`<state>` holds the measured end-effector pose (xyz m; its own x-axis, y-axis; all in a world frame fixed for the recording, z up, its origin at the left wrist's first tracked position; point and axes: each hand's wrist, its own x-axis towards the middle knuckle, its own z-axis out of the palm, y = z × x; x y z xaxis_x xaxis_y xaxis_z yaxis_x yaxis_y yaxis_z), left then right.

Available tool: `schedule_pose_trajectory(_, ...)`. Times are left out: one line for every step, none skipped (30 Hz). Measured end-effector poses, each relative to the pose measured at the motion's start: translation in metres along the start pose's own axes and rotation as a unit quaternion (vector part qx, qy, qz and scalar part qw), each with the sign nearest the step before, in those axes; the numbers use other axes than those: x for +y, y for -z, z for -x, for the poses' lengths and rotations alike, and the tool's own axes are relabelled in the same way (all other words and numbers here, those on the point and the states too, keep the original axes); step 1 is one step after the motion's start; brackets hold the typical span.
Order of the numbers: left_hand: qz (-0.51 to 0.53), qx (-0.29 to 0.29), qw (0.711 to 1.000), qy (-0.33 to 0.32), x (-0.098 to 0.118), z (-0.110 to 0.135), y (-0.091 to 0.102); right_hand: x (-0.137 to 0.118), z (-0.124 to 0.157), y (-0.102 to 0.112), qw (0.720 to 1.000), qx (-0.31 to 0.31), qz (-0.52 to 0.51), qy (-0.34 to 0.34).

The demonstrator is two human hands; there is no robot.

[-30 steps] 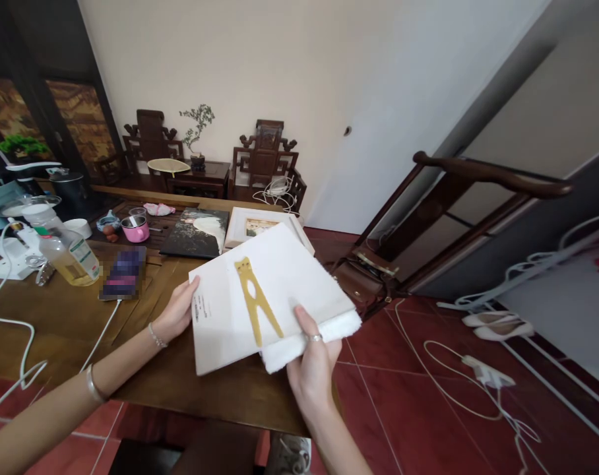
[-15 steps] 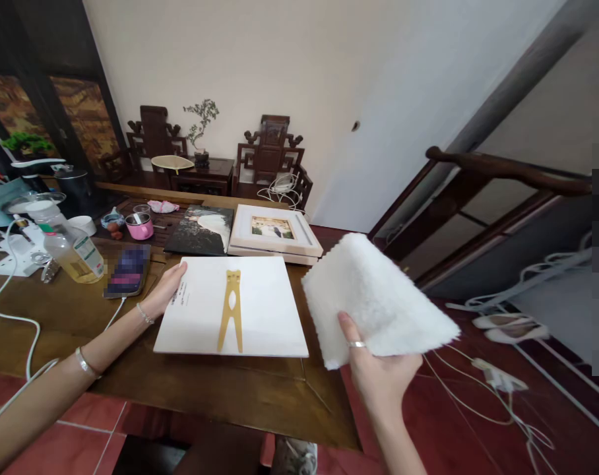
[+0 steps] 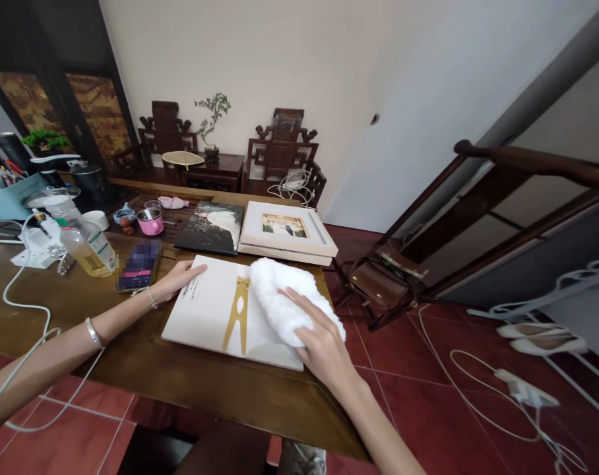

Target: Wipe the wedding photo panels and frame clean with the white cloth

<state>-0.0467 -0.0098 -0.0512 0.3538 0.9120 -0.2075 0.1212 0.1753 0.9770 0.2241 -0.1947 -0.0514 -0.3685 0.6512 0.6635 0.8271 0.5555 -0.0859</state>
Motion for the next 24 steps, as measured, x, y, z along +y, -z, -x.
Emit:
schedule_pose_trajectory(-0.019,-0.022,1.000,-0.002,0.004,0.004,0.002,0.000,-0.001,-0.003,1.000,-0.004,-0.001,0.001)
schedule_pose_trajectory(-0.051,-0.042,0.998,-0.009,0.007,0.007,0.004,0.001,-0.002,-0.006,1.000,-0.010,-0.001,0.002)
schedule_pose_trajectory(-0.117,-0.053,0.991,-0.034,0.011,0.010,0.005,0.001,-0.002,-0.010,1.000,-0.018,-0.001,0.001)
schedule_pose_trajectory(-0.190,-0.043,0.979,-0.066,0.013,0.013,0.007,0.002,-0.002,-0.013,1.000,-0.026,0.000,-0.002)
schedule_pose_trajectory(-0.263,-0.027,0.959,-0.100,0.015,0.014,0.008,0.002,-0.001,-0.016,0.999,-0.034,-0.001,-0.005)
schedule_pose_trajectory(-0.331,-0.010,0.934,-0.131,0.016,0.015,0.009,0.001,-0.001,-0.019,0.999,-0.039,-0.002,-0.007)
schedule_pose_trajectory(-0.383,0.005,0.911,-0.154,0.016,0.016,0.010,0.001,0.000,-0.022,0.999,-0.040,-0.004,-0.010)
schedule_pose_trajectory(-0.424,0.012,0.890,-0.168,0.016,0.016,0.010,0.001,0.000,-0.025,0.999,-0.036,-0.006,-0.014)
schedule_pose_trajectory(-0.455,0.015,0.872,-0.180,0.015,0.016,0.010,0.000,0.000,-0.027,0.999,-0.030,-0.009,-0.020)
schedule_pose_trajectory(-0.475,0.017,0.859,-0.193,0.013,0.015,0.010,-0.001,0.000,-0.029,0.999,-0.023,-0.012,-0.025)
schedule_pose_trajectory(-0.487,0.020,0.848,-0.208,0.012,0.015,0.010,-0.001,-0.001,-0.031,0.999,-0.016,-0.016,-0.030)
schedule_pose_trajectory(-0.492,0.021,0.840,-0.226,0.010,0.015,0.009,-0.002,-0.002,-0.033,0.999,-0.012,-0.019,-0.034)
schedule_pose_trajectory(-0.494,0.015,0.835,-0.243,0.009,0.016,0.008,-0.003,-0.003,-0.034,0.999,-0.011,-0.022,-0.037)
schedule_pose_trajectory(-0.496,0.003,0.829,-0.258,0.009,0.016,0.007,-0.004,-0.003,-0.035,0.999,-0.013,-0.025,-0.037)
schedule_pose_trajectory(-0.499,-0.017,0.823,-0.271,0.009,0.017,0.006,-0.005,-0.004,-0.035,0.999,-0.016,-0.026,-0.036)
schedule_pose_trajectory(-0.508,-0.043,0.813,-0.280,0.009,0.018,0.006,-0.006,-0.004,-0.035,0.999,-0.021,-0.026,-0.036)
schedule_pose_trajectory(-0.523,-0.068,0.800,-0.286,0.010,0.019,0.006,-0.006,-0.004,-0.035,0.999,-0.027,-0.025,-0.035)
schedule_pose_trajectory(-0.541,-0.094,0.785,-0.289,0.010,0.021,0.008,-0.006,-0.004,-0.034,0.999,-0.033,-0.023,-0.033)
schedule_pose_trajectory(-0.560,-0.119,0.770,-0.282,0.011,0.022,0.011,-0.005,-0.004,-0.032,0.998,-0.040,-0.022,-0.031)
schedule_pose_trajectory(-0.577,-0.145,0.759,-0.265,0.011,0.023,0.014,-0.004,-0.004,-0.031,0.998,-0.048,-0.021,-0.030)
schedule_pose_trajectory(-0.587,-0.173,0.751,-0.247,0.011,0.024,0.018,-0.002,-0.005,-0.029,0.998,-0.057,-0.019,-0.031)
schedule_pose_trajectory(-0.590,-0.194,0.748,-0.235,0.010,0.025,0.022,0.001,-0.007,-0.027,0.997,-0.068,-0.015,-0.037)
schedule_pose_trajectory(-0.589,-0.207,0.746,-0.231,0.008,0.026,0.026,0.004,-0.009,-0.026,0.995,-0.083,-0.012,-0.047)
schedule_pose_trajectory(-0.587,-0.211,0.745,-0.236,0.006,0.026,0.028,0.008,-0.013,-0.025,0.993,-0.099,-0.008,-0.060)
